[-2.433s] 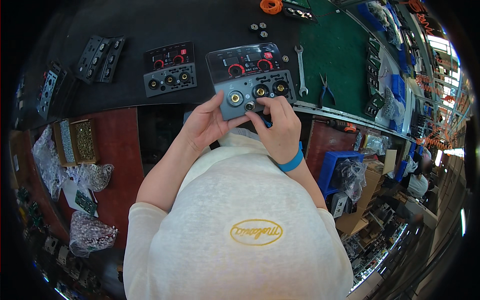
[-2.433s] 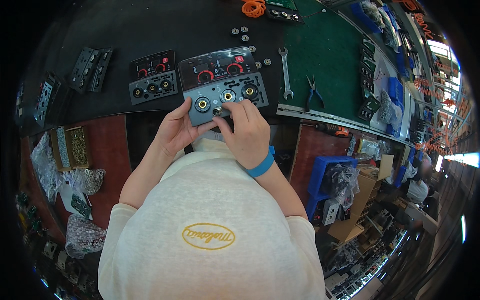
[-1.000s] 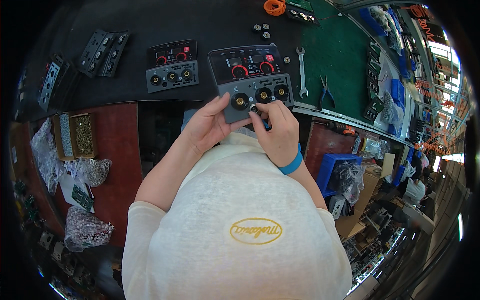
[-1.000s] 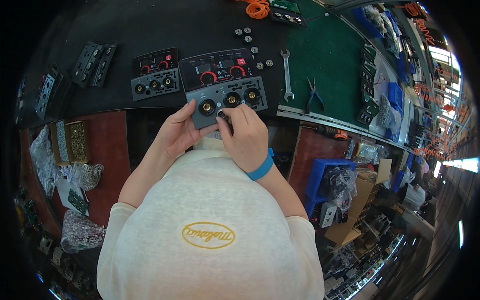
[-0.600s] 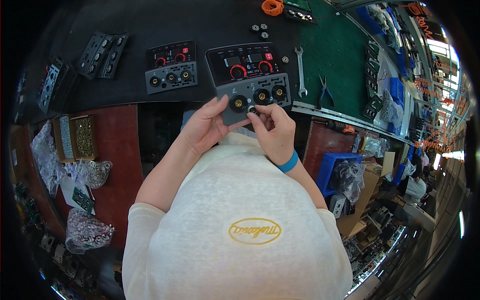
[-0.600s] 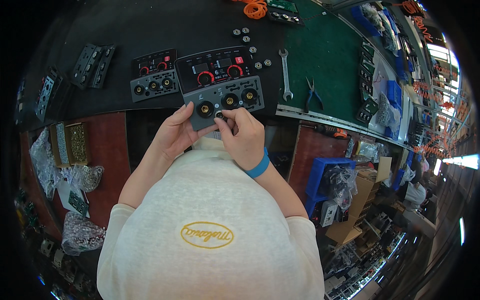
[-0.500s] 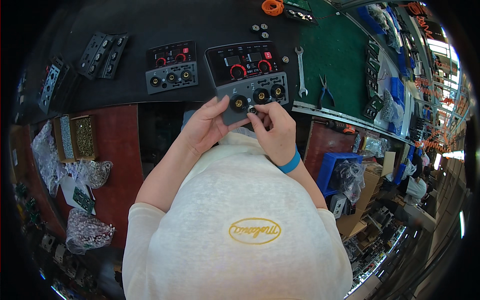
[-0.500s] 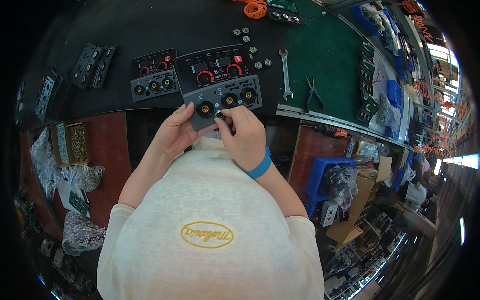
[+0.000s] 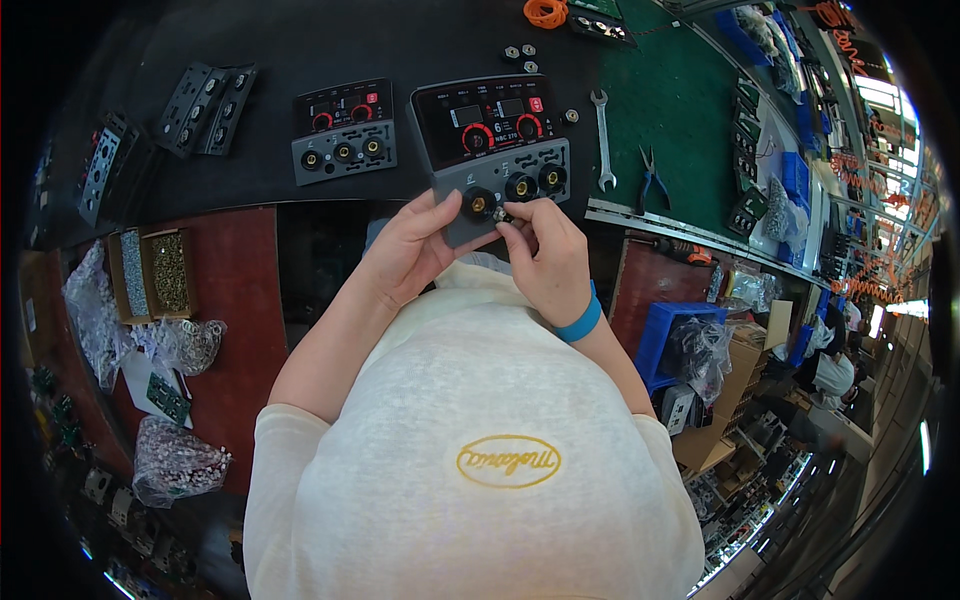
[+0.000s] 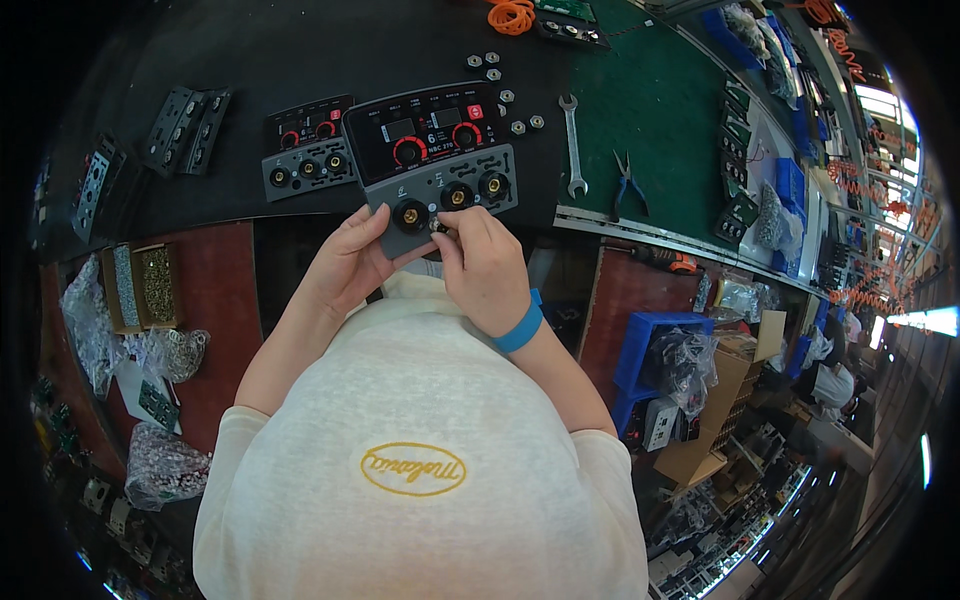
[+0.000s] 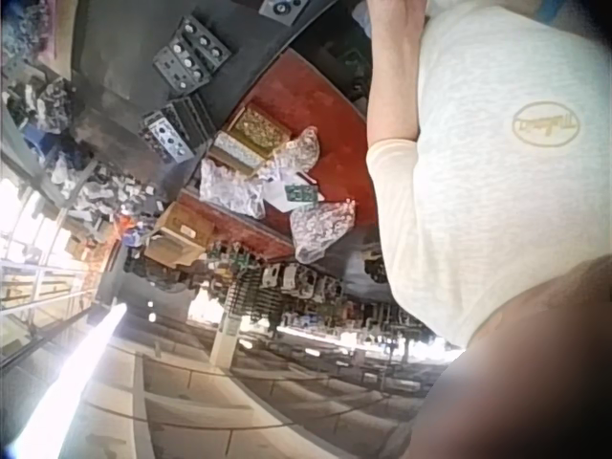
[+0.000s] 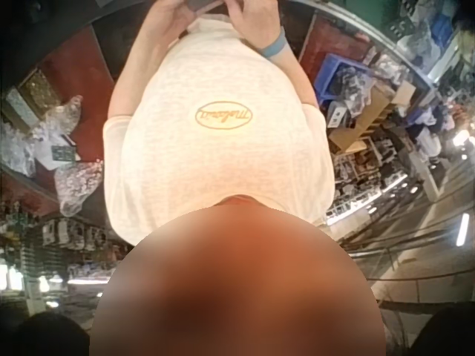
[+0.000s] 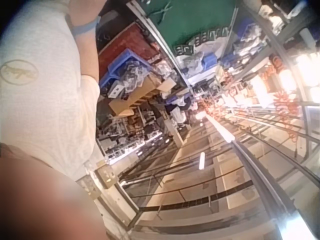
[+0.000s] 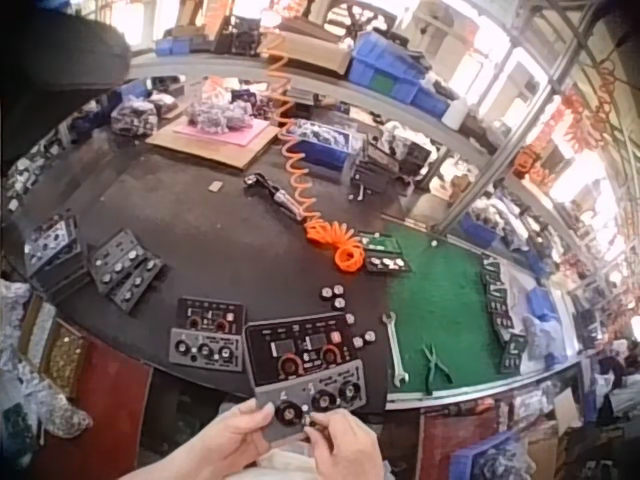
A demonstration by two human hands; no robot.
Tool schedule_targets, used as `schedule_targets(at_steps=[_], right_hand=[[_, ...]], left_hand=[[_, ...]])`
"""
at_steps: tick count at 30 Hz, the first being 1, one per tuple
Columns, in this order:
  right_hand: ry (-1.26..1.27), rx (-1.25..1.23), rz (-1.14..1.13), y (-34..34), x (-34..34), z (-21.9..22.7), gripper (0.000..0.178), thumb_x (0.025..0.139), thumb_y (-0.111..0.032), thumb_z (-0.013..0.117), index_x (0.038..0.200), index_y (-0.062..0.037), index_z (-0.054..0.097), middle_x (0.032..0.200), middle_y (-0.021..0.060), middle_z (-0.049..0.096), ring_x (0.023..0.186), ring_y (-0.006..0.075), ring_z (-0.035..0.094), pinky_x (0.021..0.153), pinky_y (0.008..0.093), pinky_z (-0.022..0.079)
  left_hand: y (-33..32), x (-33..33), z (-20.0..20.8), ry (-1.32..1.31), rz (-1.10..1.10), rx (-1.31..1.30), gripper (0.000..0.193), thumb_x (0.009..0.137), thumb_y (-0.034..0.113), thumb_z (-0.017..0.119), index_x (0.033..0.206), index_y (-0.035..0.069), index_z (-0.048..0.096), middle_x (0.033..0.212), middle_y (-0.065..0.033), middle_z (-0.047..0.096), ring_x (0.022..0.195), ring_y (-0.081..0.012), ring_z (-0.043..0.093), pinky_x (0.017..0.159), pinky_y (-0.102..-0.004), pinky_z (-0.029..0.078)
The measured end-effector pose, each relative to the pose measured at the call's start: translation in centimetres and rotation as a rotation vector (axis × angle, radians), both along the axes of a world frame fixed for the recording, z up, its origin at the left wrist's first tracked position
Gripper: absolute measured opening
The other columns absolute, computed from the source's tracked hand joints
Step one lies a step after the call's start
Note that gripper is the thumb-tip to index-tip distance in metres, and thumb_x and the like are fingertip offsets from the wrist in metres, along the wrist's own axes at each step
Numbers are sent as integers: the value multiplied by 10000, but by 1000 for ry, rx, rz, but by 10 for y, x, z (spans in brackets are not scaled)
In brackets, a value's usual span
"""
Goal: Manually assemble components and wires into a control panel housing using a wrench.
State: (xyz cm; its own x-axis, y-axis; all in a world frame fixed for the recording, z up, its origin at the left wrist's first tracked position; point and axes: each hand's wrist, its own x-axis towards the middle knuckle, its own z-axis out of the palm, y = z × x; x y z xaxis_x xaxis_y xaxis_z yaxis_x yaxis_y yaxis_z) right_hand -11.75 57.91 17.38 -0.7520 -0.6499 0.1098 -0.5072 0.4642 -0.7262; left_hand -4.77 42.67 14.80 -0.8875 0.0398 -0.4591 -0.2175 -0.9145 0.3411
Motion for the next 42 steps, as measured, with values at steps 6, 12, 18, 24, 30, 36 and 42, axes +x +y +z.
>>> schedule_targets(at_steps=[6,12,18,24,30,36,42], right_hand=[[142,71,20,-4,4,0,160,746,20,616,893,34,555,809,144,573,720,291,584,626,348,484],[282,120,113,-6,-4,5,166,737,15,625,890,29,561,790,143,573,704,302,581,629,353,487],[279,68,144,-6,-6,5,175,727,35,630,891,28,568,769,138,577,689,304,583,612,351,483],[122,22,53,-3,-3,-2,148,732,20,634,866,24,570,778,134,568,710,288,583,622,345,484],[326,18,182,-4,-13,2,138,735,24,639,863,20,585,761,130,574,668,285,580,601,341,481],[223,30,80,-2,-4,-1,166,742,22,632,898,24,574,780,138,568,691,292,579,603,346,481],[108,5,-12,-2,2,-3,185,744,-12,650,905,26,567,805,139,571,736,287,584,627,353,486]], left_hand=[[3,1,1,-32,16,9,316,950,203,466,1224,45,461,1152,-113,554,1145,-216,517,1019,-443,404],[2,1,4,-52,30,-9,313,954,204,459,1220,40,460,1149,-119,553,1139,-217,524,995,-431,435],[-1,0,1,-34,35,17,341,953,220,461,1239,37,435,1167,-137,536,1145,-229,521,975,-424,457],[1,0,-1,-28,50,47,367,956,230,456,1261,32,407,1188,-140,520,1150,-236,517,969,-427,464],[2,1,1,-53,51,59,355,962,225,439,1262,38,407,1188,-137,518,1154,-237,513,972,-427,464],[3,1,7,-43,44,45,345,967,228,427,1259,45,410,1183,-127,521,1151,-225,514,980,-424,455],[0,1,8,-53,38,54,348,972,237,414,1266,50,404,1186,-123,522,1148,-220,515,981,-415,455]])
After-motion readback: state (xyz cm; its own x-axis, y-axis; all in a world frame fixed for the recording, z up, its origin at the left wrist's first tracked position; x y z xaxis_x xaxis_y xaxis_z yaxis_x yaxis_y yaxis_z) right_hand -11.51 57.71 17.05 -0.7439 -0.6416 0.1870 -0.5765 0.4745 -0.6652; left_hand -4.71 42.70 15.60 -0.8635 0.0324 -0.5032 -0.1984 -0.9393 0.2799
